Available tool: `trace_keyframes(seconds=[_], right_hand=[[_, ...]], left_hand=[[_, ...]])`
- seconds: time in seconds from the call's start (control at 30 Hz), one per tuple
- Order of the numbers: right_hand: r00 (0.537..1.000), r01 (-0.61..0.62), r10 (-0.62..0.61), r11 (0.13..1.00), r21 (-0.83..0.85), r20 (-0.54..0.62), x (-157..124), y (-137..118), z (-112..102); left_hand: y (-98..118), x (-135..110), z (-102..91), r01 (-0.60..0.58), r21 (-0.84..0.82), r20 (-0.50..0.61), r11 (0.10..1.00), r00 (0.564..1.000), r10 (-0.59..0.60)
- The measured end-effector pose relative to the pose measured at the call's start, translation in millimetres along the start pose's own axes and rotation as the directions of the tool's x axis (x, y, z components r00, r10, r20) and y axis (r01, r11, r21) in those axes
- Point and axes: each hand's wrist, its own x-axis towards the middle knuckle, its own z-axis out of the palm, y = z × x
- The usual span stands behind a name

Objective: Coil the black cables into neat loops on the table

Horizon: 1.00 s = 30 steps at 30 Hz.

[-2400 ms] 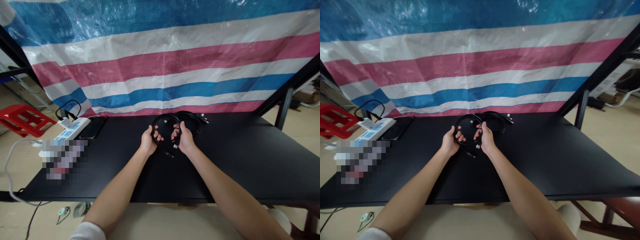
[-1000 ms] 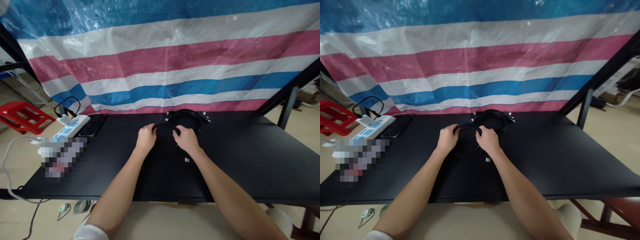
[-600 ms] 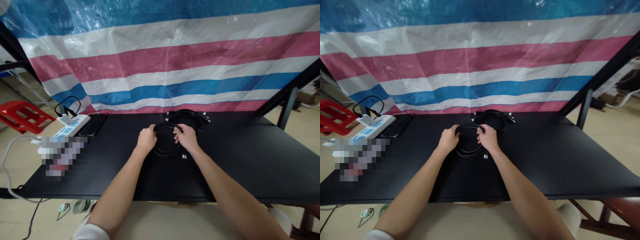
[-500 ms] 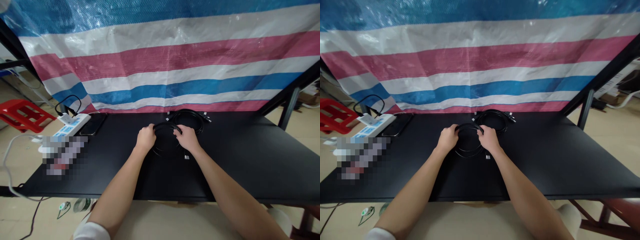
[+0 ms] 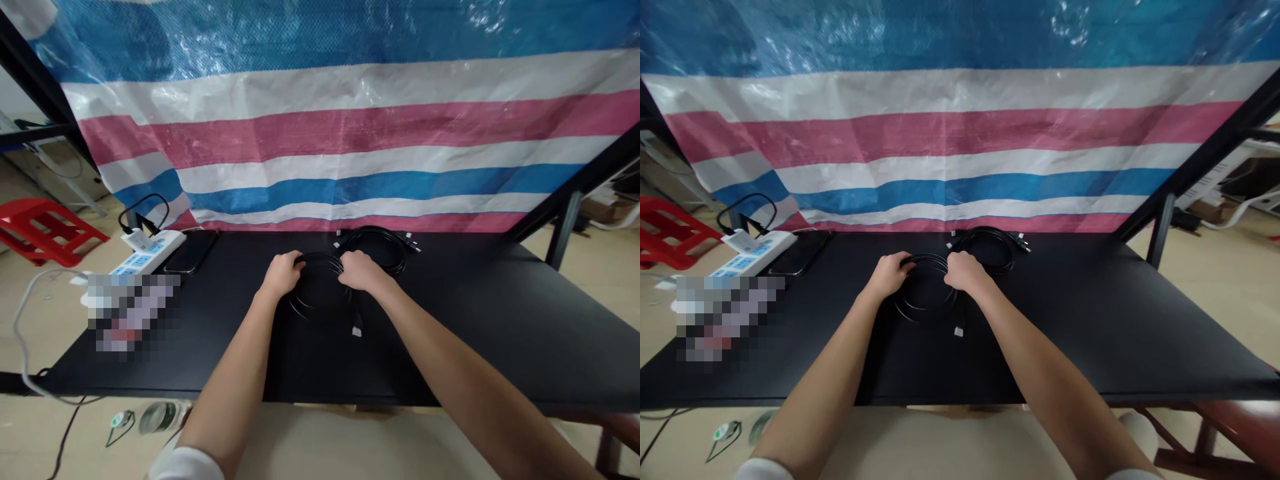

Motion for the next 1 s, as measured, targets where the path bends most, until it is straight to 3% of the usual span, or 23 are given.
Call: trace_keyframes(seconds=[0.13, 0.23, 0.3, 0.4, 0.47, 0.53, 0.6, 0.67, 0.73, 0.8, 0.9, 1.0], right_hand=[[0.983, -0.026, 0.006, 0.994, 0.109, 0.185, 14.1, -9.1, -10.7], [0.996, -0.008, -0.012, 0.976, 0.216, 0.092, 22.8, -9.4, -12.4], [1.000, -0.014, 0.003, 0.922, 0.386, 0.030, 25.6, -9.4, -10.3], [0.998, -0.060, 0.039, 0.666, 0.744, 0.045, 26.3, -12.3, -3.3], [0.996, -0.082, 0.074, 0.490, 0.868, 0.052, 27.0, -15.6, 2.8], [0.990, -0.103, 0.127, 0.418, 0.903, 0.054, 29.4, -18.6, 9.2], [0.986, -0.108, 0.163, 0.452, 0.885, 0.037, 33.1, -20.4, 14.8], [0.988, -0.056, 0.146, 0.616, 0.786, -0.044, 36.8, -21.5, 18.3], [0.984, 0.031, 0.068, 0.842, 0.538, -0.162, 39.5, -22.7, 18.9], [0.980, 0.084, -0.043, 0.975, 0.205, -0.197, 41.6, -25.2, 16.5], [0.983, 0.134, -0.146, 0.984, -0.114, -0.107, 46.6, -31.5, 9.9], [0.982, 0.168, -0.182, 0.964, -0.205, -0.049, 57.0, -38.7, 3.1]], left_hand=[[-5.8, 0.1, -3.3, 0.006, 0.021, 0.032, 1.000, 0.999, -0.007], [-7.9, 0.5, -5.0, 0.034, 0.020, 0.030, 0.999, 0.999, -0.035], [-7.3, 0.8, -4.8, 0.071, 0.023, -0.023, 0.997, 0.997, -0.070], [-4.5, 0.6, -4.1, 0.137, 0.032, -0.105, 0.990, 0.986, -0.133], [-2.7, -0.2, -4.6, 0.173, 0.055, -0.114, 0.983, 0.980, -0.166], [-1.8, -1.4, -6.2, 0.208, 0.088, -0.106, 0.974, 0.974, -0.199], [-2.0, -2.7, -8.0, 0.249, 0.130, -0.104, 0.960, 0.966, -0.237], [-3.3, -3.5, -8.6, 0.275, 0.174, -0.117, 0.945, 0.959, -0.258], [-5.6, -3.4, -7.5, 0.277, 0.207, -0.130, 0.939, 0.959, -0.254], [-8.7, -2.5, -5.2, 0.264, 0.235, -0.124, 0.935, 0.963, -0.241], [-13.5, -0.4, -2.2, 0.247, 0.284, -0.107, 0.926, 0.968, -0.226], [-16.9, 1.4, -1.8, 0.271, 0.276, -0.110, 0.922, 0.962, -0.250]])
